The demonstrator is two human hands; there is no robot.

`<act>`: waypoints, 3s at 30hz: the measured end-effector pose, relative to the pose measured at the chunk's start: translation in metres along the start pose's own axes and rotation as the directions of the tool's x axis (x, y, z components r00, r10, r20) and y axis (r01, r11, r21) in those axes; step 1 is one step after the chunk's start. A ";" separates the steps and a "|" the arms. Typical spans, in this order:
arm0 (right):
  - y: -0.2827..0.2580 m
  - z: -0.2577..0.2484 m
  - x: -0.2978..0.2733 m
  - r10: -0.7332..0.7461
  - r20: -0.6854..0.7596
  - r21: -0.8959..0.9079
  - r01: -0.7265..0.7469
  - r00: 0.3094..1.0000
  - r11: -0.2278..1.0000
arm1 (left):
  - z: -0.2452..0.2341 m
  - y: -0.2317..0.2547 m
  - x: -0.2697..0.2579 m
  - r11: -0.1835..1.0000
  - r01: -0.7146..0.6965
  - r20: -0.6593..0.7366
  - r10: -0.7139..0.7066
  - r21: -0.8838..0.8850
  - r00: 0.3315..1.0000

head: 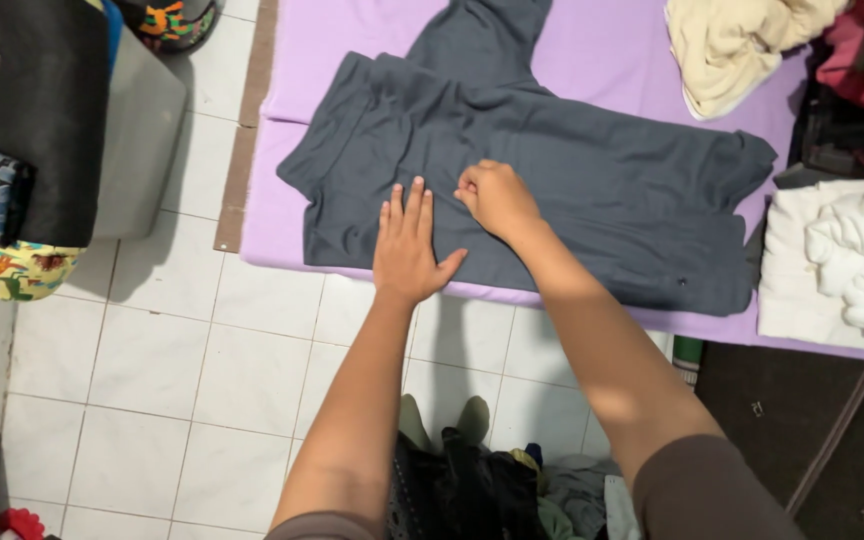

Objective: The person places a folded shirt into a wardrobe, then lays another shirt onto a flat surface, folds it by hand, and puts it inside the wardrobe.

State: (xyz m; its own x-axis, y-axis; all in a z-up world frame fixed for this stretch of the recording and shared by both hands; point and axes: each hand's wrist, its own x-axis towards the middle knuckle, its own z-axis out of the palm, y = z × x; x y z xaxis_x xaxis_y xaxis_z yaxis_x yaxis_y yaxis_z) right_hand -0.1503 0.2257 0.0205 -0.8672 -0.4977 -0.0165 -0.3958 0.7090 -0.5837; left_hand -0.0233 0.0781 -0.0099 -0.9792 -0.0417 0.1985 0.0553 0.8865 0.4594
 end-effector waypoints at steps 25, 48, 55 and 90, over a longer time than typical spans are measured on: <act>0.015 0.033 0.004 -0.212 0.007 -0.244 0.207 0.977 0.947 | -0.004 0.004 0.006 0.993 0.092 0.128 -0.100 0.067 0.987; 0.082 -0.059 -0.102 0.036 -0.062 -0.438 -0.059 0.997 0.897 | -0.001 0.005 0.006 0.991 0.026 0.072 -0.036 0.128 0.997; 0.172 -0.119 -0.173 0.353 -0.084 -0.436 -0.353 0.932 0.828 | 0.001 0.008 0.006 0.979 0.001 0.082 -0.018 0.206 0.996; 0.213 -0.155 -0.289 -0.015 -0.403 -0.420 -0.171 0.915 0.891 | 0.093 0.257 0.005 0.766 -0.449 0.010 0.510 -0.460 0.860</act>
State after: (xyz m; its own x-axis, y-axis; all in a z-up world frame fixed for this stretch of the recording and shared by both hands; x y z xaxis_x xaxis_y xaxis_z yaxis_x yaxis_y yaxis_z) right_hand -0.0305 0.5977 0.0266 -0.9096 -0.2644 0.3206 -0.3317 0.9267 -0.1768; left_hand -0.0319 0.3483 0.0285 -0.8160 0.4205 0.3966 0.5717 0.4855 0.6614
